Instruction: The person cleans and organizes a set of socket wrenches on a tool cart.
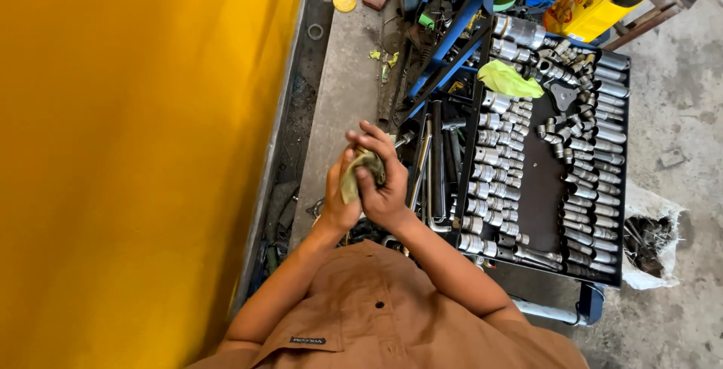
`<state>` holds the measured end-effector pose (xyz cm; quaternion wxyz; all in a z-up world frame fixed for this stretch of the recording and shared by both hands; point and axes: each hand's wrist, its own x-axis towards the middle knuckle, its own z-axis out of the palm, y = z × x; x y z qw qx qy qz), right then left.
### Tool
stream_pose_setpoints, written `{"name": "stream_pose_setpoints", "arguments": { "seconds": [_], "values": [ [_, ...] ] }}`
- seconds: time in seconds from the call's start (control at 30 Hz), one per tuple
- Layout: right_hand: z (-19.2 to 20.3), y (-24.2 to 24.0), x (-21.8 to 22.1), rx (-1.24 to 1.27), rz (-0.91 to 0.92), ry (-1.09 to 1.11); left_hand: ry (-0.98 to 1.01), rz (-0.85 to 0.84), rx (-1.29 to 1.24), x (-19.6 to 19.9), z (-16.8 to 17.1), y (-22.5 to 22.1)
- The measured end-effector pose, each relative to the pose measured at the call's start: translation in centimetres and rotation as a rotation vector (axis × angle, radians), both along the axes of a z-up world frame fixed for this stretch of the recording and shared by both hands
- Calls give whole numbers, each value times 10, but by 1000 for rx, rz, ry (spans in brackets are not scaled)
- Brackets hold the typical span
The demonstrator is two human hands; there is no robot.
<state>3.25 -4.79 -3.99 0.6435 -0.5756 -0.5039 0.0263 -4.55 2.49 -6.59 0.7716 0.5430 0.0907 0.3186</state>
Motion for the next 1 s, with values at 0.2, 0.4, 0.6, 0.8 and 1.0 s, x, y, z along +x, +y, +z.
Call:
{"name": "stream_pose_setpoints", "arguments": {
  "seconds": [0.2, 0.4, 0.6, 0.8, 1.0],
  "values": [
    [23, 0, 5, -19, 64, -20, 98, 68, -40, -3, -8, 0],
    [11, 8, 10, 52, 190, 391, 123, 42, 32, -7, 26, 5],
    [4, 12, 24, 251, 55, 855, 104, -70, -88, -11, 28, 6],
    [-9, -14, 24, -115, 95, 195, 46, -151, -190, -12, 18, 16],
    [40, -26, 32, -357, 282, -87, 161, -272, -553, -25, 20, 30]
  ]
}}
